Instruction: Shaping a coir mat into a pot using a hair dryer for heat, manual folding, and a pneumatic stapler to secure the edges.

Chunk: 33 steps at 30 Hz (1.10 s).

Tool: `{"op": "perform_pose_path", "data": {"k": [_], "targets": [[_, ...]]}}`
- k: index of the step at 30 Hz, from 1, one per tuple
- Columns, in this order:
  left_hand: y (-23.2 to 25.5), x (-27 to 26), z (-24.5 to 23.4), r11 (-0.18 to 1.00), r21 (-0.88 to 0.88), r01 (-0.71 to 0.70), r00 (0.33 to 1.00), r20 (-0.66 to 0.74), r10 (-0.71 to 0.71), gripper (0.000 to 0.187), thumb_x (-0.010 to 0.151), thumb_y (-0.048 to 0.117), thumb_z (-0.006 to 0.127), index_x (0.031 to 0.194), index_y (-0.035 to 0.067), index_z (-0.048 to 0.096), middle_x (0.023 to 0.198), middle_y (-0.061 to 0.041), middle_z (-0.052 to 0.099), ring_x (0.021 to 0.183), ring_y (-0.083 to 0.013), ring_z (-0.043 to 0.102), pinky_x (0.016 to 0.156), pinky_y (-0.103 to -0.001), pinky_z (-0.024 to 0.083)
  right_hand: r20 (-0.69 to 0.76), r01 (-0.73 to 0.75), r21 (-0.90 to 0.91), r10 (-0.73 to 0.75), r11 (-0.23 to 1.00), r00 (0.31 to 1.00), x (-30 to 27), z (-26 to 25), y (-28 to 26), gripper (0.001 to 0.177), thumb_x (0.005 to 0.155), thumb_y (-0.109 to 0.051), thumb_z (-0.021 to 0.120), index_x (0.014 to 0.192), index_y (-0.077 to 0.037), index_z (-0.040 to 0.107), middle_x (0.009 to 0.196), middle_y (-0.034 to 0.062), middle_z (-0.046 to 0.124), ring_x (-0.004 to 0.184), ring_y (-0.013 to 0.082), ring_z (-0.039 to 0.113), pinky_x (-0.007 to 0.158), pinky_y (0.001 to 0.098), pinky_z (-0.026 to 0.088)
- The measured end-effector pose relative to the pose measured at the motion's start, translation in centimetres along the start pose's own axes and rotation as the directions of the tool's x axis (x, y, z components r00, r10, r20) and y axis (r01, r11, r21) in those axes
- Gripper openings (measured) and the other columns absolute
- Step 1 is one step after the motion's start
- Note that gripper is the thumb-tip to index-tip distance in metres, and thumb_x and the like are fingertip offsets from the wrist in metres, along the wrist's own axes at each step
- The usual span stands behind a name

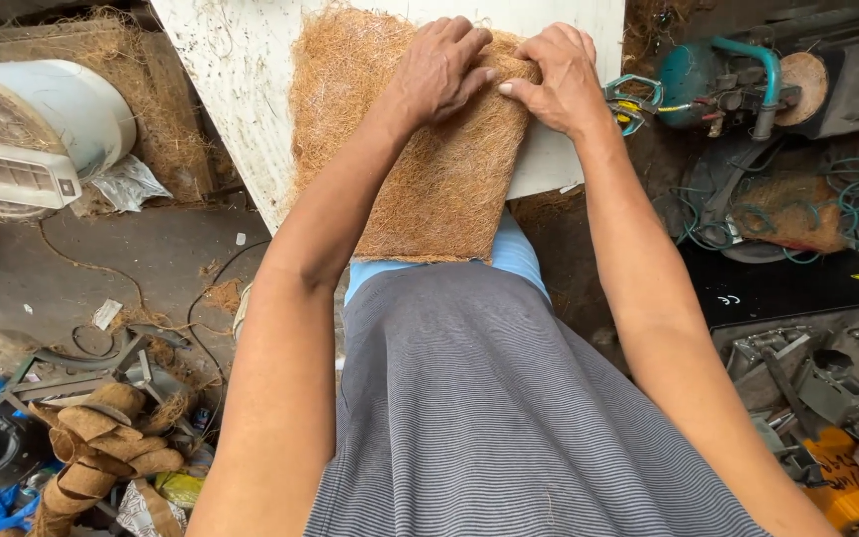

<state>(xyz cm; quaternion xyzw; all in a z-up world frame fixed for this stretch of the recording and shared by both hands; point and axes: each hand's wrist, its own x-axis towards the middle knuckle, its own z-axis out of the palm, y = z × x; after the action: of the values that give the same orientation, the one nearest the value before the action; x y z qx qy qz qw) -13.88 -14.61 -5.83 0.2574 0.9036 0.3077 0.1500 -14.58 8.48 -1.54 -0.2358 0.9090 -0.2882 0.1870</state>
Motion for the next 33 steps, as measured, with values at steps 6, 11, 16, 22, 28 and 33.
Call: {"op": "perform_pose_path", "data": {"k": [6,11,16,22,28,33], "targets": [[-1.5,-2.3,-2.2,0.967,0.206,0.148,0.989,-0.049,-0.141,0.053,0.105,0.058,0.044,0.109,0.007,0.056,0.11,-0.015,0.05,0.104,-0.0312,0.048,0.105,-0.058,0.024,0.015,-0.024,0.059,0.023,0.998,1.0,0.0,0.1,0.7,0.038,0.092,-0.039,0.073,0.112,-0.007,0.066,0.101,0.0092,0.056,0.107,0.0303,0.05,0.101,0.0515,0.032],[-2.3,-3.2,-2.9,0.962,0.259,0.082,0.995,-0.068,-0.066,0.052,0.106,0.059,0.048,0.101,0.009,0.059,0.098,-0.01,0.056,0.091,-0.0254,0.05,0.095,-0.047,0.032,0.05,-0.037,0.049,0.035,0.998,0.998,0.2,0.2,1.0,0.04,0.095,-0.042,0.069,0.115,-0.007,0.068,0.096,0.0086,0.051,0.103,0.0298,0.049,0.101,0.0532,0.032],[-1.8,-2.8,-3.8,0.963,0.266,0.04,0.999,-0.032,-0.033,0.049,0.108,0.057,0.047,0.092,0.012,0.058,0.086,-0.006,0.056,0.079,-0.0214,0.048,0.088,-0.043,0.036,0.057,-0.024,0.034,0.022,0.999,0.998,0.1,0.3,1.2,0.035,0.094,-0.037,0.074,0.11,-0.006,0.068,0.096,0.0086,0.051,0.102,0.0294,0.05,0.102,0.0541,0.033],[-2.0,-2.5,-3.8,0.93,0.367,0.004,1.0,-0.019,0.003,0.051,0.107,0.06,0.052,0.09,0.013,0.06,0.083,-0.005,0.053,0.077,-0.0203,0.045,0.077,-0.039,0.037,0.109,-0.087,0.023,0.084,0.996,0.991,0.2,0.2,0.9,0.035,0.094,-0.037,0.075,0.109,-0.007,0.067,0.098,0.0079,0.051,0.109,0.0305,0.048,0.105,0.055,0.029],[-3.6,-1.9,-2.7,0.972,0.232,0.034,0.991,0.119,-0.063,0.053,0.11,0.06,0.039,0.09,0.014,0.055,0.081,-0.005,0.052,0.071,-0.0188,0.045,0.072,-0.039,0.04,0.104,-0.103,0.02,0.101,0.994,0.99,0.5,0.3,0.6,0.033,0.093,-0.037,0.073,0.106,-0.007,0.07,0.104,0.0091,0.059,0.117,0.0323,0.047,0.106,0.0571,0.023],[-3.9,-2.0,-2.4,0.972,0.234,0.009,0.991,0.131,-0.041,0.051,0.11,0.061,0.04,0.089,0.017,0.052,0.08,-0.002,0.049,0.068,-0.0176,0.04,0.074,-0.039,0.038,0.032,-0.038,-0.137,0.042,0.99,0.999,1.2,-0.5,-2.5,0.035,0.089,-0.022,0.069,0.115,-0.003,0.056,0.129,0.022,0.048,0.124,0.0396,0.041,0.107,0.0625,0.025]]}}
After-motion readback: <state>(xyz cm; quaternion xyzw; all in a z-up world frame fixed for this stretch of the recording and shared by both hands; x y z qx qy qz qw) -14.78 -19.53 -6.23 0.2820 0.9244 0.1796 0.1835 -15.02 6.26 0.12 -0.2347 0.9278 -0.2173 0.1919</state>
